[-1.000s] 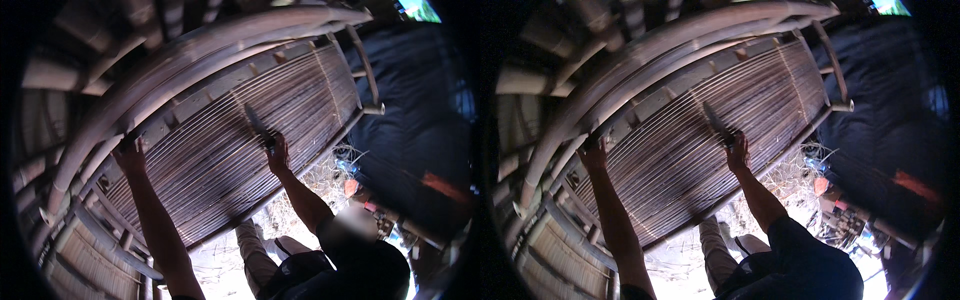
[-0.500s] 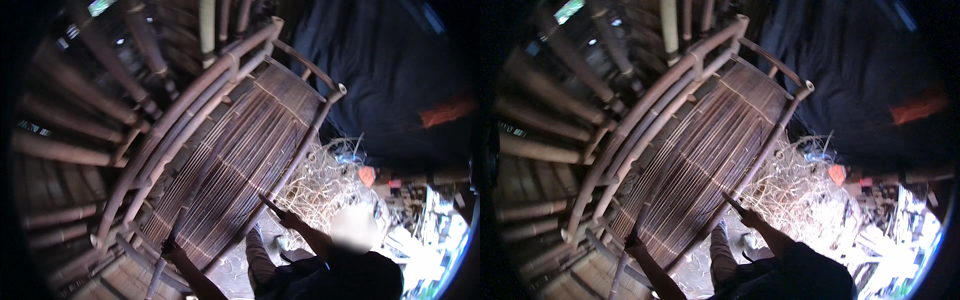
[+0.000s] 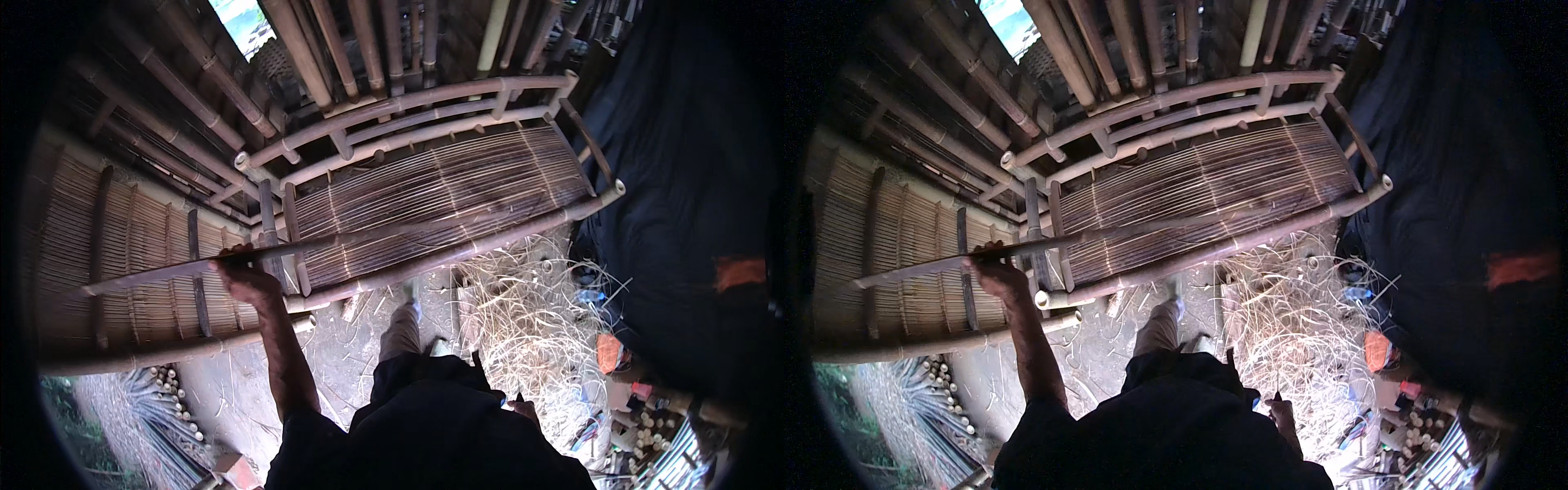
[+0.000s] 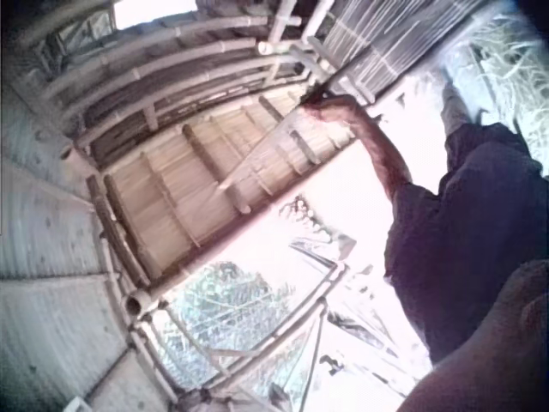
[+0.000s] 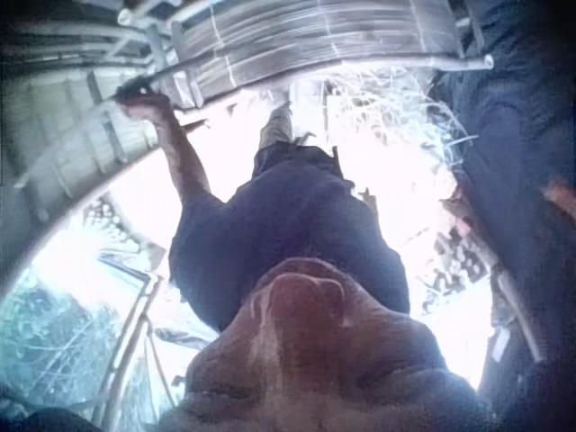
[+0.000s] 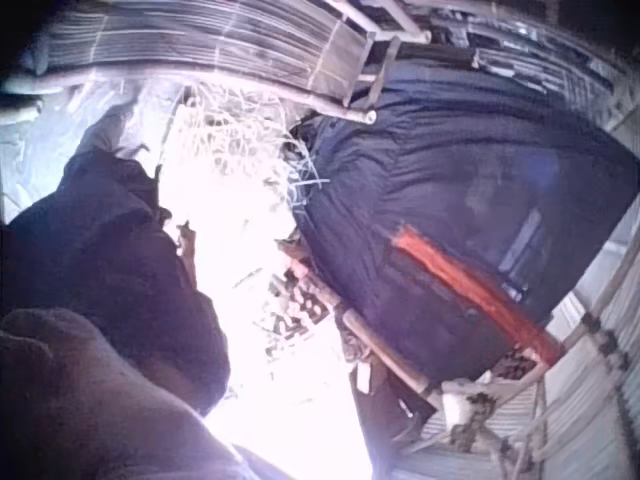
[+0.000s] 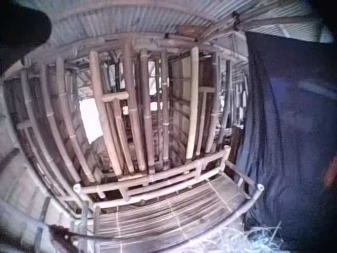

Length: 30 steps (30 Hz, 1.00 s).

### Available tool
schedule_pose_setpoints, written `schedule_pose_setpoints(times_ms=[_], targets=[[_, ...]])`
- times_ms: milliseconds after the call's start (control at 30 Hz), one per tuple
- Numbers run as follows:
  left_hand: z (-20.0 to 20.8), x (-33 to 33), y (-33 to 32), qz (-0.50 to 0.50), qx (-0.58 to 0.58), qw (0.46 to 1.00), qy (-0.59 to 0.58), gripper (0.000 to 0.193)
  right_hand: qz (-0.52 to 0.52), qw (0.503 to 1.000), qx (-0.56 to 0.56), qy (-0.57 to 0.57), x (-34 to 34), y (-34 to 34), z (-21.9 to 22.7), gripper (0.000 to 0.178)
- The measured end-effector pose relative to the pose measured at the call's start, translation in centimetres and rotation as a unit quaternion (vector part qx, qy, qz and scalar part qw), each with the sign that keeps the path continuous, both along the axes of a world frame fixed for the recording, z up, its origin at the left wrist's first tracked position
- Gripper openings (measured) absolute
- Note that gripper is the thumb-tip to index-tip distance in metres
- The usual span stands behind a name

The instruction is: The person is weaving thin bamboo strips into a mat using a traditional loom. They use a knife to split bamboo strips and a wooden tool to press the woven sections tight. The person repeatedly inserts strips and adjusts the loom.

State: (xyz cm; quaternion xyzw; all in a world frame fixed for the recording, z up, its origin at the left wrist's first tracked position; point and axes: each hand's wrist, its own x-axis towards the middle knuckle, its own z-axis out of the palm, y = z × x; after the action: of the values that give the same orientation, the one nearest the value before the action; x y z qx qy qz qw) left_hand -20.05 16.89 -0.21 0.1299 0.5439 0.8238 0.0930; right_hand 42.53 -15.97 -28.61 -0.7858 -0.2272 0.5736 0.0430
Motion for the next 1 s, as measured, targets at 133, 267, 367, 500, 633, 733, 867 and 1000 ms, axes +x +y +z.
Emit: schedule_pose_setpoints(times_ms=[133,267,367,500,633,733,867,1000], targets=[[8.6,-0.1,-3.7,-0.288,0.273,0.918,0.01,0.038,-0.096,0.994,-0.036,-0.025,-0.3,-8.1,-2.4,0.035],[19.3,6.1,-5.1,-0.534,0.335,0.771,0.098,0.032,-0.089,0.996,-0.02,-0.024,-1.3,-17.8,-11.3,0.06],[20.7,9.6,-5.6,-0.661,0.339,0.662,0.099,0.028,-0.208,0.973,-0.05,-0.088,-7.8,-15.8,-4.6,0.026],[19.4,17.5,-6.5,-0.526,0.172,0.83,0.069,0.022,-0.262,0.947,-0.011,-0.187,-15.8,-18.1,-1.8,0.028],[14.7,26.6,-9.5,-0.539,0.125,0.828,0.091,0.022,-0.389,0.908,0.088,-0.131,-21.9,-23.1,-1.8,0.02],[11.3,29.3,-11.8,-0.574,0.175,0.79,0.125,0.033,-0.446,0.87,0.209,-0.032,-23.1,-24.1,1.2,0.019],[5.6,32.8,-13.6,-0.617,0.179,0.749,0.162,0.039,-0.459,0.829,0.317,-0.024,-23.4,-23.7,5.8,0.022],[-0.5,35.2,-14.5,-0.597,0.117,0.763,0.217,0.044,-0.457,0.782,0.423,-0.005,-21.1,-20.4,8.6,0.034]])
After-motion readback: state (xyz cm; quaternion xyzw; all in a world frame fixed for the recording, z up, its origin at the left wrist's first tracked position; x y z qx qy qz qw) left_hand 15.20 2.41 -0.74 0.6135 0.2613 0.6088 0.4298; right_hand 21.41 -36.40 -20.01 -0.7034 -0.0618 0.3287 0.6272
